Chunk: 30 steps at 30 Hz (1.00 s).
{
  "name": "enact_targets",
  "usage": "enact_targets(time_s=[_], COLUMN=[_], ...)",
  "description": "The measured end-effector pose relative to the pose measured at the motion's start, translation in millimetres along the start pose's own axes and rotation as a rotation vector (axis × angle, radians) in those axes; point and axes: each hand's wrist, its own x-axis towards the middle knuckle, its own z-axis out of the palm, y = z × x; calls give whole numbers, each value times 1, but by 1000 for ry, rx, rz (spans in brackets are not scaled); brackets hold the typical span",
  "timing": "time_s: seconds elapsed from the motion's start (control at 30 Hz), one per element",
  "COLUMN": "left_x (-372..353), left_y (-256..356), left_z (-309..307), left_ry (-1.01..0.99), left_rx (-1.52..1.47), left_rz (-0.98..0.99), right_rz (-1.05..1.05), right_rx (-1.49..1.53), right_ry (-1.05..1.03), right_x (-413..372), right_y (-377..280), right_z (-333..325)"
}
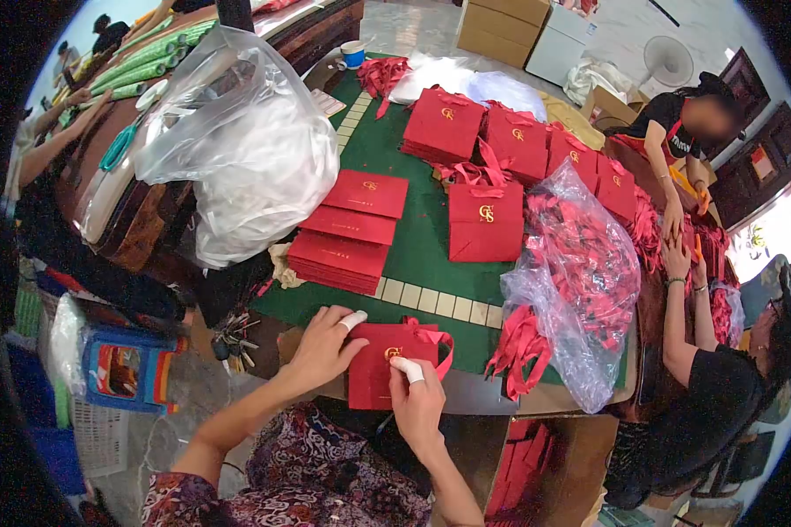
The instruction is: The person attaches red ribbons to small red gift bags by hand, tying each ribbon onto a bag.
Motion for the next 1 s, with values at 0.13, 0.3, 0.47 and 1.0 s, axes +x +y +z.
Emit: enact_targets(time_s=[0.13, 0.3, 0.47, 1.0], left_x=[3, 4, 0, 3], left_y=[4, 15, 15, 18], left_z=[4, 6, 14, 18], left_ry=[-68, -51, -72, -198], left_rx=[8, 39, -31, 29], left_rz=[2, 113, 130, 77], right_rz=[15, 31, 29, 62], right_rx=[42, -8, -16, -14], right_ry=[22, 5, 18, -51], right_x=[4, 7, 7, 1], right_y=[5, 6, 10, 17], right_z=[9, 13, 13, 16])
